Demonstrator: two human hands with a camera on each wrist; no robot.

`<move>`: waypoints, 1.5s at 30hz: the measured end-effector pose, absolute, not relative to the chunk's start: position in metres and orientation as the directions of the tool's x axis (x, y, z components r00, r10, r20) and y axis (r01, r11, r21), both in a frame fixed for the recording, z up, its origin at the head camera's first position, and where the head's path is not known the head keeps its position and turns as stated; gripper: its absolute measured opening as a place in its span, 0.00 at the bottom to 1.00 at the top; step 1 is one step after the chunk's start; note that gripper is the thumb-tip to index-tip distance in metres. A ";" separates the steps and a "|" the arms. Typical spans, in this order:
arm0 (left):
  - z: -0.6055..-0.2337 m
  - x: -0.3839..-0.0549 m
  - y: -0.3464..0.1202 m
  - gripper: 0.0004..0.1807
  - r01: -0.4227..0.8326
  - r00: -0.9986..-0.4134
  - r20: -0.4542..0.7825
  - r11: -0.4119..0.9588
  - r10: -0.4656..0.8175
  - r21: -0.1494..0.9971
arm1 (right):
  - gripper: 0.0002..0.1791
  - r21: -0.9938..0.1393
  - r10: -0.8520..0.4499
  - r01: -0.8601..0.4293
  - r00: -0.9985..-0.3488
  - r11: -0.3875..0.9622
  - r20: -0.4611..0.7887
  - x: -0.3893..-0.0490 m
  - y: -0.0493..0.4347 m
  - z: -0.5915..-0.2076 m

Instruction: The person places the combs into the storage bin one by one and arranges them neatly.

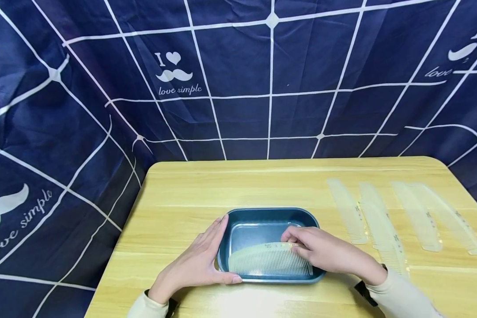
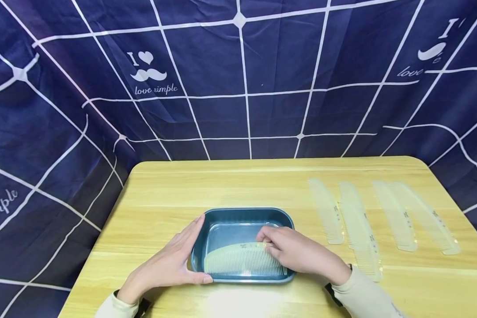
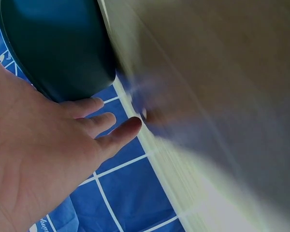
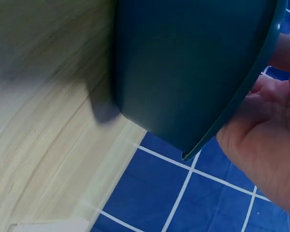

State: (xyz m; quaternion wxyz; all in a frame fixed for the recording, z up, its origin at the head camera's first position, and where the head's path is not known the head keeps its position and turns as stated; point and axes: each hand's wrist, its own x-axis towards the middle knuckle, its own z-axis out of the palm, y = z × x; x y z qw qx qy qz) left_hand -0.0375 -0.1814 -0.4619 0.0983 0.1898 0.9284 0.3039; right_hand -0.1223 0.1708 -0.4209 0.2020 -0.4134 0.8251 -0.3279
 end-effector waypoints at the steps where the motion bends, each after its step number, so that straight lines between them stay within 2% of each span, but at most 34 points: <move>1: -0.462 -0.038 -0.182 0.76 0.297 -0.908 -0.063 0.742 0.414 0.600 | 0.06 -0.699 -0.815 -0.556 -0.575 0.449 -0.066 -0.122 0.170 -0.421; 7: -0.461 -0.038 -0.182 0.76 0.306 -0.906 -0.055 0.738 0.420 0.601 | 0.09 -0.644 -0.820 -0.585 -0.560 0.493 -0.119 -0.115 0.167 -0.420; 18: -0.460 -0.038 -0.181 0.77 0.303 -0.908 -0.055 0.740 0.416 0.601 | 0.08 -0.548 -0.823 -0.663 -0.562 0.510 -0.087 -0.109 0.164 -0.425; 27: -0.461 -0.037 -0.182 0.77 0.297 -0.908 -0.059 0.735 0.415 0.609 | 0.09 -0.531 -0.821 -0.676 -0.567 0.511 -0.067 -0.105 0.163 -0.427; 32: -0.463 -0.038 -0.182 0.77 0.302 -0.906 -0.055 0.731 0.420 0.612 | 0.09 -0.617 -0.807 -0.607 -0.585 0.501 -0.079 -0.107 0.165 -0.426; 38: -0.463 -0.039 -0.182 0.77 0.318 -0.900 -0.043 0.721 0.434 0.615 | 0.10 -0.755 -0.809 -0.526 -0.587 0.391 -0.010 -0.112 0.170 -0.426; 45: -0.462 -0.038 -0.182 0.78 0.305 -0.903 -0.051 0.720 0.427 0.624 | 0.13 -0.912 -0.728 -0.313 -0.685 0.265 0.023 -0.118 0.177 -0.430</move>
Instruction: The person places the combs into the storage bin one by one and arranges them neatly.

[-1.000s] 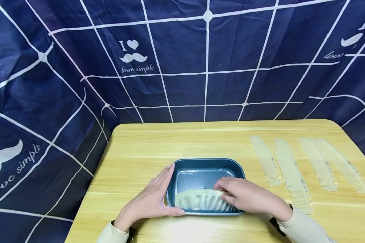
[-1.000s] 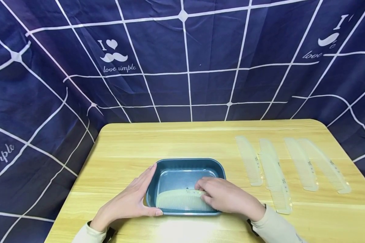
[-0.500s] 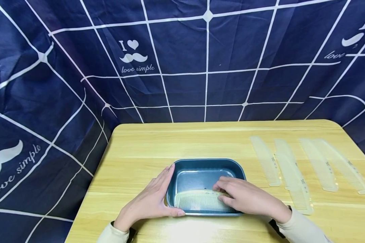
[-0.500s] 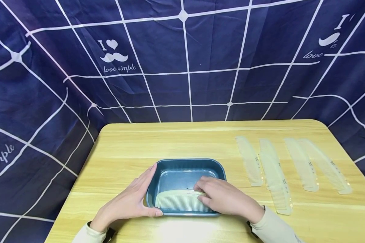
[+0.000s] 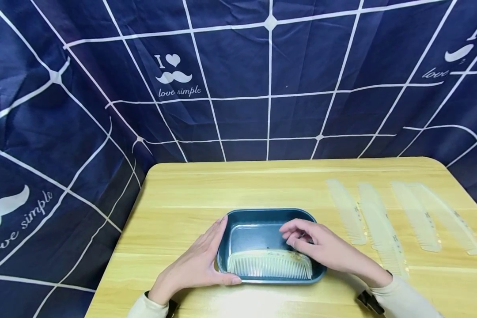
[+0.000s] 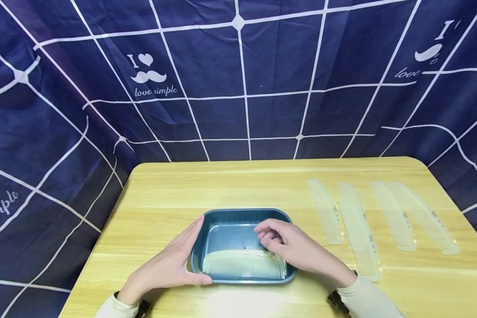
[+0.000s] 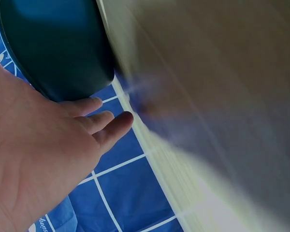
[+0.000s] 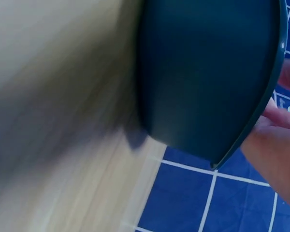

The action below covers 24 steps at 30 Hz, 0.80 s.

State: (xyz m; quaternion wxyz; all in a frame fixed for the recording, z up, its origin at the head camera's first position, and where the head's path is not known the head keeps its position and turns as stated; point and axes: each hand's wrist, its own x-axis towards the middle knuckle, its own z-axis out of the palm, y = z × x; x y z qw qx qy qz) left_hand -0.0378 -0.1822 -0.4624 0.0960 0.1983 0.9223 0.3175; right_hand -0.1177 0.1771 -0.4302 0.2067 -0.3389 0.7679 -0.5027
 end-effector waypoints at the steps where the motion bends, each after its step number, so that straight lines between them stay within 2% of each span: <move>1: -0.462 -0.038 -0.182 0.78 0.306 -0.902 -0.049 0.717 0.428 0.626 | 0.13 -0.927 -0.717 -0.285 -0.697 0.244 0.026 -0.119 0.179 -0.431; 4: -0.463 -0.038 -0.182 0.78 0.313 -0.899 -0.049 0.717 0.435 0.623 | 0.14 -0.955 -0.700 -0.241 -0.712 0.172 0.054 -0.121 0.182 -0.435; 9: -0.464 -0.039 -0.182 0.78 0.315 -0.901 -0.046 0.722 0.432 0.617 | 0.15 -0.966 -0.674 -0.238 -0.730 0.095 0.114 -0.122 0.186 -0.438; 19: -0.462 -0.038 -0.181 0.77 0.319 -0.901 -0.039 0.720 0.433 0.616 | 0.18 -0.946 -0.490 -0.281 -0.855 0.161 0.171 -0.124 0.197 -0.438; 24: -0.462 -0.038 -0.181 0.77 0.324 -0.901 -0.035 0.723 0.433 0.610 | 0.18 -0.930 -0.425 -0.296 -0.887 0.220 0.182 -0.128 0.211 -0.439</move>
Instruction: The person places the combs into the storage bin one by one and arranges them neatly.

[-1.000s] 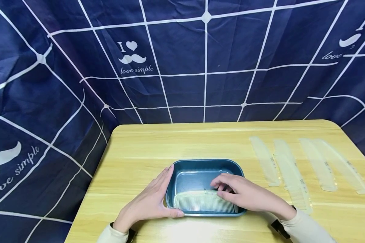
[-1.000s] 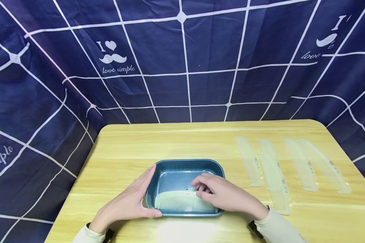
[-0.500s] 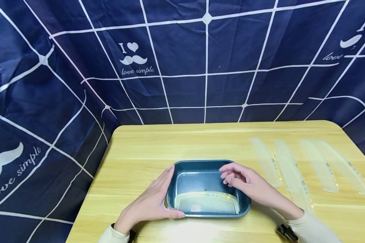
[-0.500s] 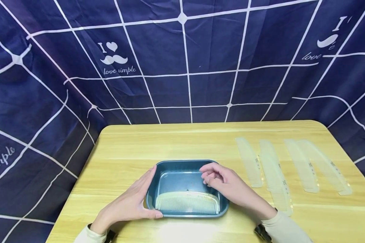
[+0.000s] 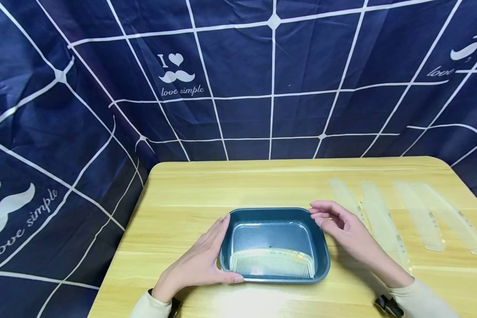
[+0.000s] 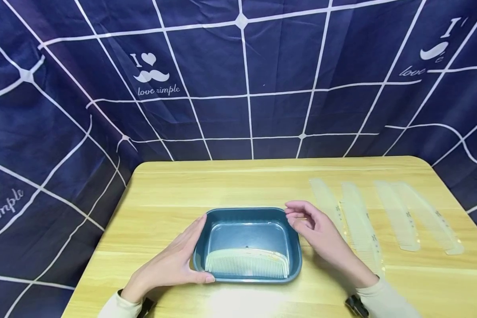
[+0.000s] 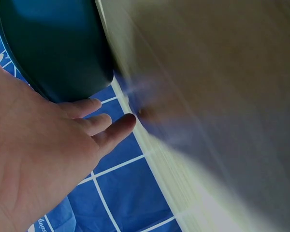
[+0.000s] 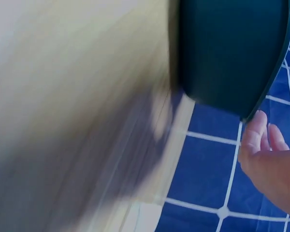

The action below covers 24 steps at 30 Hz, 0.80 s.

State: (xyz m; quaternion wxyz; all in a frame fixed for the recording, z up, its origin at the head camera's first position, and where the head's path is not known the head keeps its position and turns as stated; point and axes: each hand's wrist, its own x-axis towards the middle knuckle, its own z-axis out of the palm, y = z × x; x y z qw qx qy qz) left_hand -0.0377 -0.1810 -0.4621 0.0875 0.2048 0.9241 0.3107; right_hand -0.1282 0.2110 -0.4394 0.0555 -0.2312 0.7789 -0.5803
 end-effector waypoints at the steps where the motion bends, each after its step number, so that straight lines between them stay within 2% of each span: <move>1: -0.462 -0.038 -0.181 0.77 0.324 -0.901 -0.034 0.722 0.433 0.611 | 0.18 -0.927 -0.416 -0.294 -0.892 0.235 0.177 -0.128 0.214 -0.440; 6: -0.463 -0.038 -0.181 0.77 0.322 -0.900 -0.040 0.724 0.434 0.610 | 0.19 -0.907 -0.387 -0.302 -0.905 0.295 0.175 -0.133 0.226 -0.441; 9: -0.463 -0.038 -0.182 0.77 0.320 -0.901 -0.039 0.722 0.433 0.614 | 0.25 -0.895 -0.355 -0.298 -0.918 0.333 0.173 -0.138 0.232 -0.442; 14: -0.463 -0.039 -0.181 0.77 0.320 -0.901 -0.037 0.720 0.432 0.616 | 0.37 -0.872 -0.292 -0.217 -0.952 0.439 0.091 -0.148 0.244 -0.441; 24: -0.464 -0.038 -0.182 0.77 0.324 -0.900 -0.035 0.721 0.435 0.612 | 0.46 -0.832 -0.240 -0.152 -0.970 0.534 0.023 -0.163 0.258 -0.442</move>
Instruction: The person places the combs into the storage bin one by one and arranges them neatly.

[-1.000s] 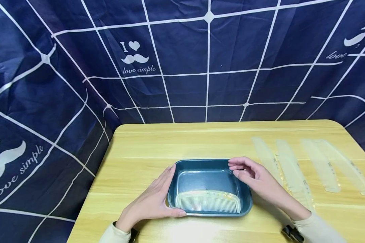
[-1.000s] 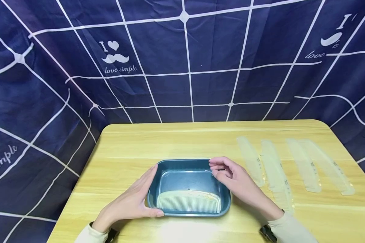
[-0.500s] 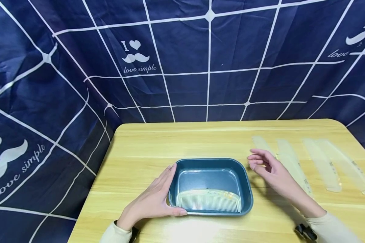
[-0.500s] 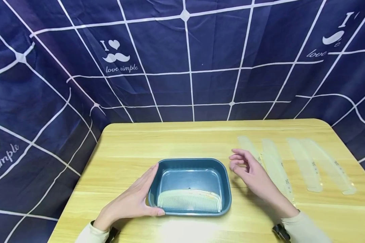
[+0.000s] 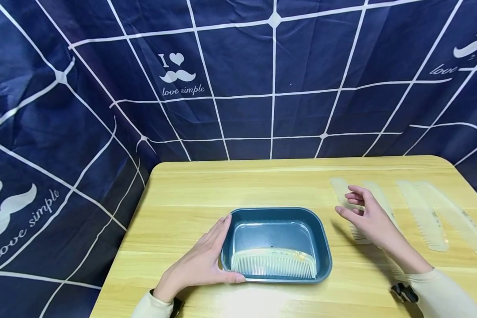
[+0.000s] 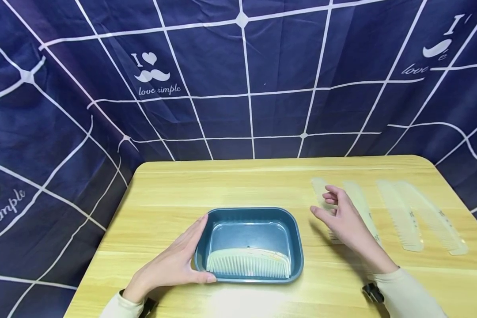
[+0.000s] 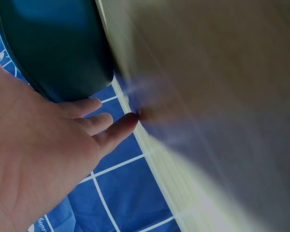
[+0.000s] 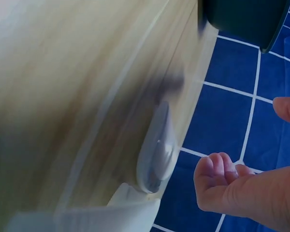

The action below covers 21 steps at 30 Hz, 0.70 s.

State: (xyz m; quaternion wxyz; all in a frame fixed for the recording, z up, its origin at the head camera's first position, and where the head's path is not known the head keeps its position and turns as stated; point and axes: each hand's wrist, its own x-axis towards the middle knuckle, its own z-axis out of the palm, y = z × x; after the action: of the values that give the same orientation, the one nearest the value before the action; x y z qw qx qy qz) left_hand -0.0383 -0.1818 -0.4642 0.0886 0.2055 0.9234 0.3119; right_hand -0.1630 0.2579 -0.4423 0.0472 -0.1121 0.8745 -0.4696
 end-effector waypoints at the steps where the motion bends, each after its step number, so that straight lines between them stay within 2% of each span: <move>1: -0.465 -0.038 -0.182 0.77 0.325 -0.900 -0.035 0.721 0.435 0.612 | 0.46 -0.828 -0.240 -0.146 -0.971 0.542 0.014 -0.164 0.259 -0.443; 12: -0.465 -0.039 -0.182 0.77 0.324 -0.900 -0.033 0.717 0.435 0.617 | 0.51 -0.790 -0.226 -0.070 -0.970 0.608 -0.088 -0.172 0.269 -0.445; 21: -0.463 -0.039 -0.182 0.77 0.323 -0.899 -0.036 0.717 0.437 0.618 | 0.56 -0.712 -0.191 -0.078 -0.978 0.697 -0.081 -0.174 0.271 -0.450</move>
State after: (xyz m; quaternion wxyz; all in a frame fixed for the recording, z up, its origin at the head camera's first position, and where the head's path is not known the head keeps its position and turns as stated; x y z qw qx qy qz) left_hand -0.0391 -0.1817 -0.4631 0.0898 0.2061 0.9221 0.3150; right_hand -0.1739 0.2709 -0.4501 0.0745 -0.0732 0.9183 -0.3820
